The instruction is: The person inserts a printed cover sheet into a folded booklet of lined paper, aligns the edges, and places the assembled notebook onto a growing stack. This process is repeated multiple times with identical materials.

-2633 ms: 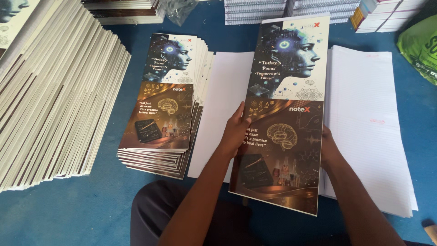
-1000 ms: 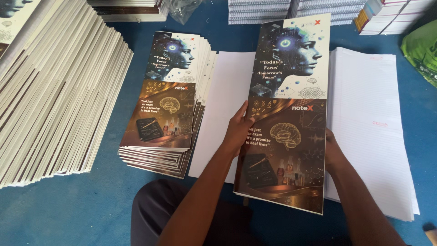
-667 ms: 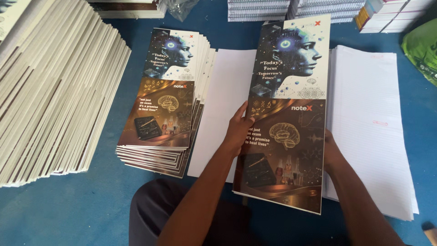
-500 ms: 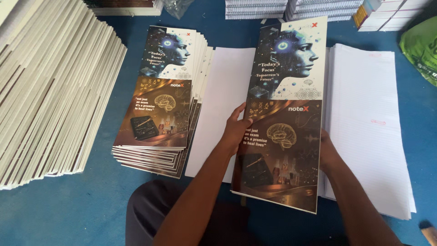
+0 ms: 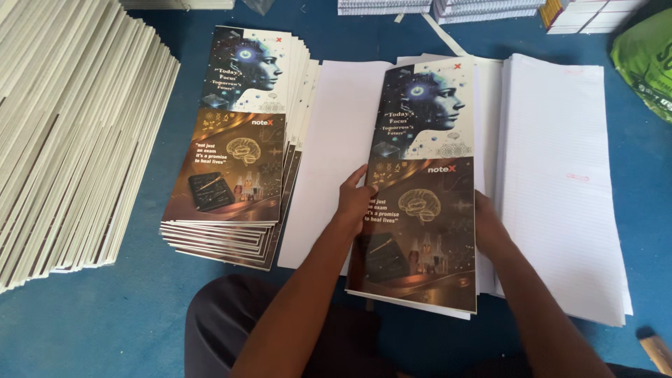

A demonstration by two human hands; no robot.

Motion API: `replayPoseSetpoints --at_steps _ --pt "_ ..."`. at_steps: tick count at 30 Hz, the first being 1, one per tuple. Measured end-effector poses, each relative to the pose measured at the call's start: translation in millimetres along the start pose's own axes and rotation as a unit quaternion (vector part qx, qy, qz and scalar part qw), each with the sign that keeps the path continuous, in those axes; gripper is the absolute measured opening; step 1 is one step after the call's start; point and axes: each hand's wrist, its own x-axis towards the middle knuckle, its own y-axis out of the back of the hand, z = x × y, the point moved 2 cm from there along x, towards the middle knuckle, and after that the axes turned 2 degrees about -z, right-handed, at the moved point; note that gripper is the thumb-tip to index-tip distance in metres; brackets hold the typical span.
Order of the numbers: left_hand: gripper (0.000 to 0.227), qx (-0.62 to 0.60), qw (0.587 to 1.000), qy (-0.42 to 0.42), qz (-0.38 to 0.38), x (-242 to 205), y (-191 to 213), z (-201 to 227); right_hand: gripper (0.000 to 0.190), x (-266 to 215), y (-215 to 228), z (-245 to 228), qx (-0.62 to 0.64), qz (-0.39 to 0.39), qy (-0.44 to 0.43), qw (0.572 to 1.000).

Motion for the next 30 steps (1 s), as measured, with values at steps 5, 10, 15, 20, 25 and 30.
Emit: replayPoseSetpoints --at_steps 5,10,15,20,25,30 --pt "0.068 -0.016 0.999 0.032 0.010 2.5 1.0 -2.2 0.027 -7.8 0.9 -21.8 -0.260 0.032 0.120 0.958" --pt "0.067 -0.040 0.998 0.041 0.001 4.9 2.7 -1.4 0.045 -22.0 -19.6 -51.4 0.092 0.086 -0.052 0.991" --pt "0.067 -0.012 1.000 0.029 -0.001 10.1 7.7 1.9 0.045 -28.5 -29.3 -65.9 0.134 0.130 -0.161 0.969" --pt "0.063 -0.011 1.000 0.024 -0.017 9.2 7.7 3.2 0.037 -24.6 -20.9 -50.5 0.112 0.051 -0.072 0.990" --pt "0.071 0.017 0.992 0.069 -0.102 -34.7 12.5 15.5 0.041 -27.0 -19.5 -53.5 0.089 0.078 -0.079 0.990" --pt "0.079 0.089 0.994 0.037 -0.059 -75.1 13.5 45.3 0.042 -38.8 -47.5 -76.4 0.077 0.078 -0.091 0.990"
